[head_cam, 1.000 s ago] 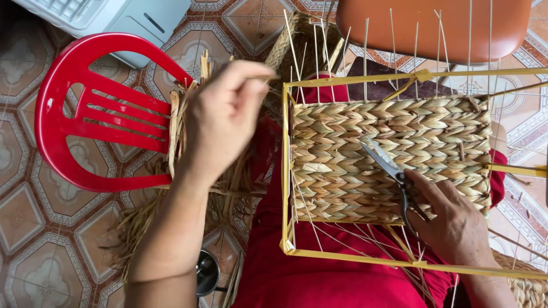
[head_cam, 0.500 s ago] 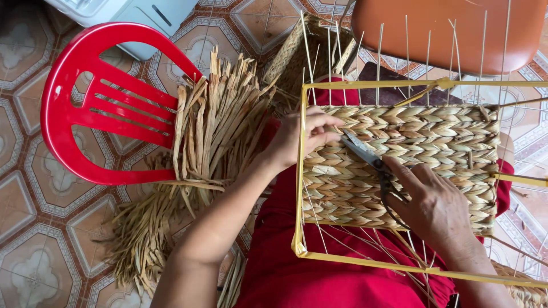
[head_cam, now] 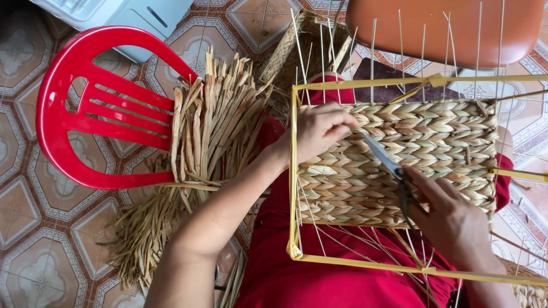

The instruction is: Weave dried water hyacinth leaves onto a metal frame to create a basket.

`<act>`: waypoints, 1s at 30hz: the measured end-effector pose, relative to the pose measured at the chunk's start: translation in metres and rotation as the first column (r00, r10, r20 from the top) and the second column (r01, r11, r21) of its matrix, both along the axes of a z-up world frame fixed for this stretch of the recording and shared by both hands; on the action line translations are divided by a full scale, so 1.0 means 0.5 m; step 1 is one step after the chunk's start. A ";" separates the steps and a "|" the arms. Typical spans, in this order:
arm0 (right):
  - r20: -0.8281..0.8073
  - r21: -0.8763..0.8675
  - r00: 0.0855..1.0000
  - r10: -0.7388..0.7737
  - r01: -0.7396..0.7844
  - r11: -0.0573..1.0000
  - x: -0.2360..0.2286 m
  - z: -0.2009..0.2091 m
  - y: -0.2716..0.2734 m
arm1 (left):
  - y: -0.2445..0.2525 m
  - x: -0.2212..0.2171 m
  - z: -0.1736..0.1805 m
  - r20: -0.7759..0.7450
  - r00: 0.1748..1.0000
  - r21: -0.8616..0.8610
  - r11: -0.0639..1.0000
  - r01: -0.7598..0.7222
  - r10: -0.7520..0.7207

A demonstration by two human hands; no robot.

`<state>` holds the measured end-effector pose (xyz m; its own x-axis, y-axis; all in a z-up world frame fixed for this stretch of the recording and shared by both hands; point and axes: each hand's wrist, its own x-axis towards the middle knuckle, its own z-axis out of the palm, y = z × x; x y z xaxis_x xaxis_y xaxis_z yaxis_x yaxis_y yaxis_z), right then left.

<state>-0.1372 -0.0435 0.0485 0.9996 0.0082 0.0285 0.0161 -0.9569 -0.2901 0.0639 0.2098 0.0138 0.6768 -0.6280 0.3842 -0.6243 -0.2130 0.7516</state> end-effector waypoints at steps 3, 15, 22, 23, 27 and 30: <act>-0.045 -0.020 0.997 -0.065 0.065 0.998 -0.017 0.001 -0.022 | -0.024 0.004 -0.003 0.155 0.985 0.126 0.990 0.061 -0.080; -0.018 0.049 0.999 -0.044 0.045 0.998 -0.013 0.018 -0.011 | -0.041 0.013 -0.007 0.100 0.993 0.198 0.979 0.049 -0.070; -0.048 -0.068 0.998 -0.036 0.032 0.997 0.003 0.023 -0.006 | -0.050 0.008 0.006 0.065 0.996 0.257 0.965 0.049 -0.067; -0.049 -0.072 0.998 -0.035 0.031 0.997 0.006 0.025 -0.005 | -0.048 0.013 0.002 0.057 0.997 0.230 0.972 0.044 -0.059; 0.006 -0.044 1.000 -0.021 0.021 0.999 0.014 0.031 0.001 | -0.046 0.031 -0.002 -0.065 0.995 0.173 0.981 0.084 -0.073; 0.041 -0.060 0.999 0.034 -0.032 0.998 0.030 0.027 0.003 | -0.041 0.032 0.010 -0.113 0.989 0.180 0.977 0.111 -0.091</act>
